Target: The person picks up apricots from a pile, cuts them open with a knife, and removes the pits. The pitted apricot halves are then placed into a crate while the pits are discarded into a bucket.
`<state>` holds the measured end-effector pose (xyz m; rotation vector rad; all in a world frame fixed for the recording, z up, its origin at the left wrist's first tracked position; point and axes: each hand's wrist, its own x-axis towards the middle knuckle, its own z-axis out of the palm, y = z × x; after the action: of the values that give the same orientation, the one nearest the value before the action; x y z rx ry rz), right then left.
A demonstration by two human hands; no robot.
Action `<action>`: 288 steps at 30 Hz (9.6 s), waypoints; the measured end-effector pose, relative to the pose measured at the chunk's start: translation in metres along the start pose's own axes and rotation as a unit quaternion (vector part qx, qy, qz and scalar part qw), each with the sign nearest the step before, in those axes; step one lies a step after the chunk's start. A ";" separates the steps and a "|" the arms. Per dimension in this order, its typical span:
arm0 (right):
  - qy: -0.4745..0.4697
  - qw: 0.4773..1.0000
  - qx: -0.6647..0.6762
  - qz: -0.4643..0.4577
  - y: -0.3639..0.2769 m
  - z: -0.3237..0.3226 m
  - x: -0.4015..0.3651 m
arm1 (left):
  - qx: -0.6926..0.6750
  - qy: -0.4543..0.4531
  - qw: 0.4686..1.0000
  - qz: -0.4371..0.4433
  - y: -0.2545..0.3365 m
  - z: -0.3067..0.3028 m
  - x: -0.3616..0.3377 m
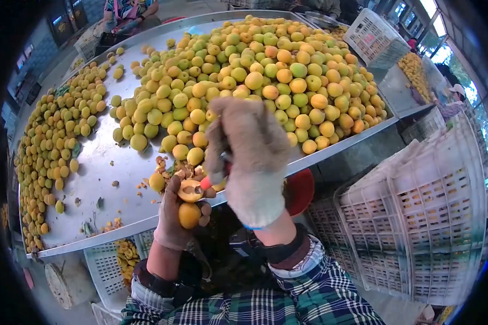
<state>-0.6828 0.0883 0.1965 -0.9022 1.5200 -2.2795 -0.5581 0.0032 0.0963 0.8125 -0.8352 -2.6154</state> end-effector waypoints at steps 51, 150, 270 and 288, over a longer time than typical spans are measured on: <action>-0.026 0.905 0.315 0.284 0.060 -0.001 -0.021 | 0.162 -0.119 0.979 0.017 -0.018 -0.007 -0.008; -0.120 0.959 0.136 0.219 0.085 -0.001 -0.044 | -0.125 0.094 0.987 0.038 0.022 -0.030 -0.005; -0.253 0.883 -0.384 0.093 0.112 0.017 -0.075 | 0.504 0.152 0.721 0.450 -0.004 -0.056 0.007; -0.261 0.926 -0.247 0.117 0.102 0.016 -0.077 | 0.030 0.183 0.966 0.178 0.022 -0.028 -0.003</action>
<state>-0.6254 0.0741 0.0823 -1.2456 1.8328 -1.3494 -0.5372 -0.0253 0.0917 1.0156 -0.8619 -2.0553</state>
